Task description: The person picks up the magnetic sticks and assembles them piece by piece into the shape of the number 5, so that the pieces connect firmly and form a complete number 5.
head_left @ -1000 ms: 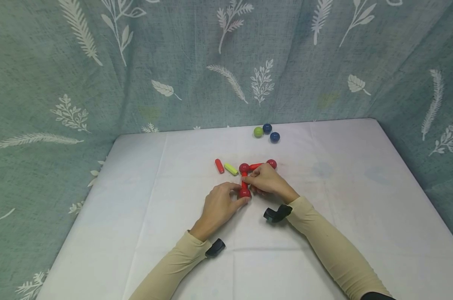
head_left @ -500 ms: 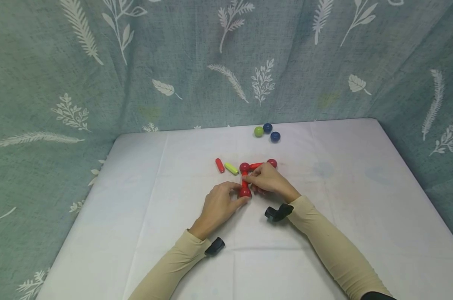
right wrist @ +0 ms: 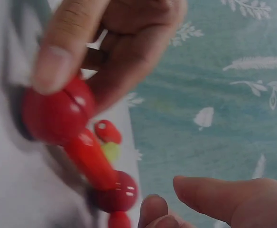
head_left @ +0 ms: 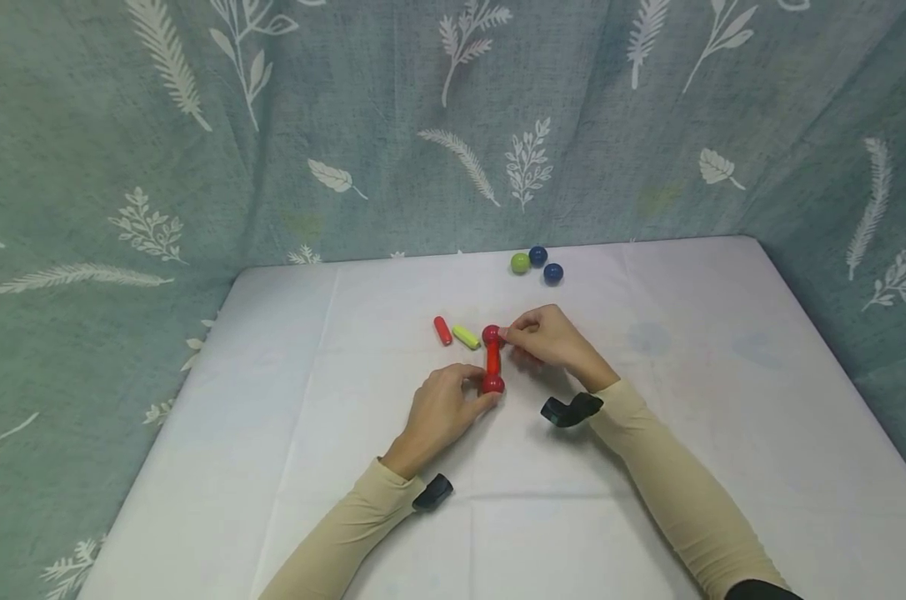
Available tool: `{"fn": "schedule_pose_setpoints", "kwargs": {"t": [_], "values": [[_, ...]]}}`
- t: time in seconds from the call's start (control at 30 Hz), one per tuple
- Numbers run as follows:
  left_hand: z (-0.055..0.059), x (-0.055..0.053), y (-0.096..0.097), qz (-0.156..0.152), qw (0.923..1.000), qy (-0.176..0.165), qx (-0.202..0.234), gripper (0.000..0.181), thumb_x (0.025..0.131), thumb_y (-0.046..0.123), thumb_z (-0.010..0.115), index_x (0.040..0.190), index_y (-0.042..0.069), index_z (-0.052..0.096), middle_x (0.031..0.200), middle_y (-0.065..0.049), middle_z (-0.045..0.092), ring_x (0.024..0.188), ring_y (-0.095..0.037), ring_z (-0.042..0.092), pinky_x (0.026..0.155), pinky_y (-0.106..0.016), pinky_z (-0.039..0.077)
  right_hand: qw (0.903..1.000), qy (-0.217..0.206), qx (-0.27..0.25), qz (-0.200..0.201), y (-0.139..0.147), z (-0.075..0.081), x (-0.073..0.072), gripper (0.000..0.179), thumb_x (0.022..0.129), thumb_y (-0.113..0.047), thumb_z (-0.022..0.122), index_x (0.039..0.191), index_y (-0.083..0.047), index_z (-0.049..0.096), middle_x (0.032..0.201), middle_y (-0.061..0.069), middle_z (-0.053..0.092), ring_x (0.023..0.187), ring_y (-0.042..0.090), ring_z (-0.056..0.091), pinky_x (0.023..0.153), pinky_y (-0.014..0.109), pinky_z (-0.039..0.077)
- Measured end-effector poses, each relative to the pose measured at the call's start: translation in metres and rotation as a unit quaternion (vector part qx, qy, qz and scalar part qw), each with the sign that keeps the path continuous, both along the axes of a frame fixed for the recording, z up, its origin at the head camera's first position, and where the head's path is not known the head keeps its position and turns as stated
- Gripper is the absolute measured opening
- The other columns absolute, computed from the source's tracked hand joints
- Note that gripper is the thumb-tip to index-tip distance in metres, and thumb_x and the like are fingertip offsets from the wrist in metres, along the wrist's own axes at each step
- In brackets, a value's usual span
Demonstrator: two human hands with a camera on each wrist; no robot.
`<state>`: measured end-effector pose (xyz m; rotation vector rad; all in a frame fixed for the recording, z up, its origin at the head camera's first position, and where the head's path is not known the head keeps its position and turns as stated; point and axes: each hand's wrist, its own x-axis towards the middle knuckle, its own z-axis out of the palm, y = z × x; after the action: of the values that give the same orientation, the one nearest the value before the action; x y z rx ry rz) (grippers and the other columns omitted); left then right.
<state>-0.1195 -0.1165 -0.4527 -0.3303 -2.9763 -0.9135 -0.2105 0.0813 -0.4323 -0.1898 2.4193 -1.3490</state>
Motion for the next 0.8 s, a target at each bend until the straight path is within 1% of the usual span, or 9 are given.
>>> {"fn": "schedule_pose_setpoints", "kwargs": {"t": [0.1,0.23,0.3,0.43,0.57,0.63,0.8], "values": [[-0.001,0.0,0.0,0.001,1.0,-0.002,0.001,0.041,0.086,0.033,0.085,0.119,0.01,0.076,0.113,-0.004,0.078,0.09,-0.017,0.063,0.077,-0.033,0.049,0.9993,0.037,0.003,0.002,0.001,0.011,-0.005,0.033,0.099,-0.033,0.067,0.112,-0.004,0.075,0.089,0.016,0.075,0.065,0.017,0.059,0.057,0.024,0.048],[0.0,0.0,0.0,0.003,0.9999,-0.009,0.004,0.041,0.087,0.033,0.084,0.12,0.01,0.076,0.112,-0.004,0.078,0.09,-0.017,0.062,0.077,-0.033,0.048,0.9952,0.097,0.014,0.011,-0.001,0.026,-0.013,0.032,0.098,-0.033,0.069,0.111,-0.004,0.077,0.096,0.015,0.075,0.079,0.022,0.063,0.065,0.026,0.051],[-0.001,0.0,0.0,0.004,0.9999,-0.013,0.004,0.041,0.087,0.033,0.084,0.12,0.01,0.076,0.112,-0.004,0.078,0.09,-0.017,0.062,0.077,-0.032,0.048,0.9919,0.124,0.021,0.02,-0.004,0.031,-0.016,0.031,0.098,-0.032,0.07,0.11,-0.005,0.078,0.099,0.013,0.076,0.085,0.022,0.064,0.069,0.029,0.05],[-0.001,0.0,-0.001,0.002,0.9999,-0.017,0.003,0.042,0.087,0.034,0.084,0.121,0.01,0.076,0.113,-0.004,0.078,0.089,-0.017,0.061,0.077,-0.033,0.048,0.9872,0.152,0.029,0.04,-0.012,0.038,-0.023,0.027,0.097,-0.03,0.071,0.108,-0.006,0.079,0.103,0.012,0.076,0.093,0.024,0.065,0.078,0.034,0.053],[0.0,0.001,-0.002,0.001,0.9998,-0.017,0.004,0.043,0.087,0.035,0.084,0.121,0.01,0.076,0.113,-0.004,0.078,0.09,-0.017,0.062,0.08,-0.035,0.051,0.9852,0.155,0.036,0.064,-0.023,0.04,-0.028,0.025,0.096,-0.027,0.072,0.107,-0.006,0.079,0.104,0.011,0.075,0.093,0.024,0.064,0.079,0.035,0.054],[0.0,0.001,-0.002,0.0,0.9998,-0.018,0.003,0.042,0.087,0.035,0.084,0.12,0.01,0.076,0.112,-0.004,0.078,0.091,-0.017,0.063,0.081,-0.036,0.052,0.9843,0.152,0.042,0.078,-0.029,0.038,-0.031,0.024,0.096,-0.026,0.073,0.107,-0.005,0.079,0.103,0.011,0.076,0.091,0.023,0.063,0.077,0.033,0.053],[-0.001,0.0,-0.002,-0.004,1.0,-0.009,0.0,0.04,0.087,0.036,0.083,0.118,0.011,0.077,0.11,-0.003,0.079,0.093,-0.017,0.066,0.081,-0.037,0.053,0.9853,0.125,0.053,0.104,-0.042,0.032,-0.039,0.023,0.095,-0.024,0.074,0.103,-0.003,0.079,0.094,0.011,0.076,0.081,0.017,0.06,0.069,0.025,0.05]]}}
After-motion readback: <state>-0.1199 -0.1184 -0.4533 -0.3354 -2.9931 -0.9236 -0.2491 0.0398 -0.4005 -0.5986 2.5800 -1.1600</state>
